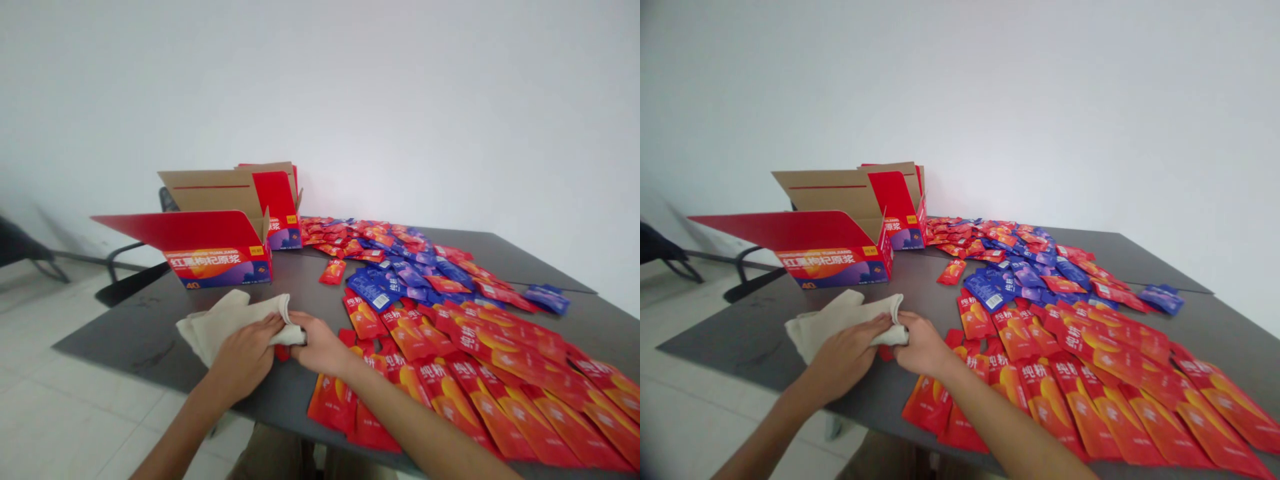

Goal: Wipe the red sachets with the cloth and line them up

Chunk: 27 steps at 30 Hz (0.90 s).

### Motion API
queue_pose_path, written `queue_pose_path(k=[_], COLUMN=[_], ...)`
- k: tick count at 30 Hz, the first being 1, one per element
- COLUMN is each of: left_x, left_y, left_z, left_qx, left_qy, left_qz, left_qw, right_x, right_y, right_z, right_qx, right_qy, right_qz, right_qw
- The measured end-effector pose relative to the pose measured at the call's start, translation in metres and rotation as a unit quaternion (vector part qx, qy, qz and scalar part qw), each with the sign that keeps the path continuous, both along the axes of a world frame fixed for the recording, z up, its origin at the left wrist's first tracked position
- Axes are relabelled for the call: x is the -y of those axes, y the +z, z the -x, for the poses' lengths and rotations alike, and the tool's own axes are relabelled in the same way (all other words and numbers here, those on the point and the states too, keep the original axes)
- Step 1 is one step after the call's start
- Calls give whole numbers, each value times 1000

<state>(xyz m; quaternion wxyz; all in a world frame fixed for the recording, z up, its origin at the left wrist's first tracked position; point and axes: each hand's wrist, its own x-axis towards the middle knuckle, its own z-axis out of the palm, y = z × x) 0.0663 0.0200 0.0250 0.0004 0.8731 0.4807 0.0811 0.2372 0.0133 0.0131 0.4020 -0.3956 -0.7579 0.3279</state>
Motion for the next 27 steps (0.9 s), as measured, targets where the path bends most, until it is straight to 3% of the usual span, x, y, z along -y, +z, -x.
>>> queue_pose_path(k=[3,9,15,21,27], left_x=[-8,9,-13,4,-10], left_y=[2,-6,1,-5,2], left_z=[-2,0,1,-1,-4], left_qx=[-11,2,3,5,-13], left_qy=[28,-32,37,-31,39], left_qz=[3,-6,10,2,-12], left_qw=[1000,999,999,1000,999], right_x=[1,0,0,-2,-1], right_y=[2,-3,-2,-6,-3], right_z=[0,-1,0,0,0], right_qx=[1,-12,-8,-25,-18], right_qy=[-18,18,-12,21,-8], right_qz=[34,-17,14,-18,26], right_qw=[999,1000,1000,999,999])
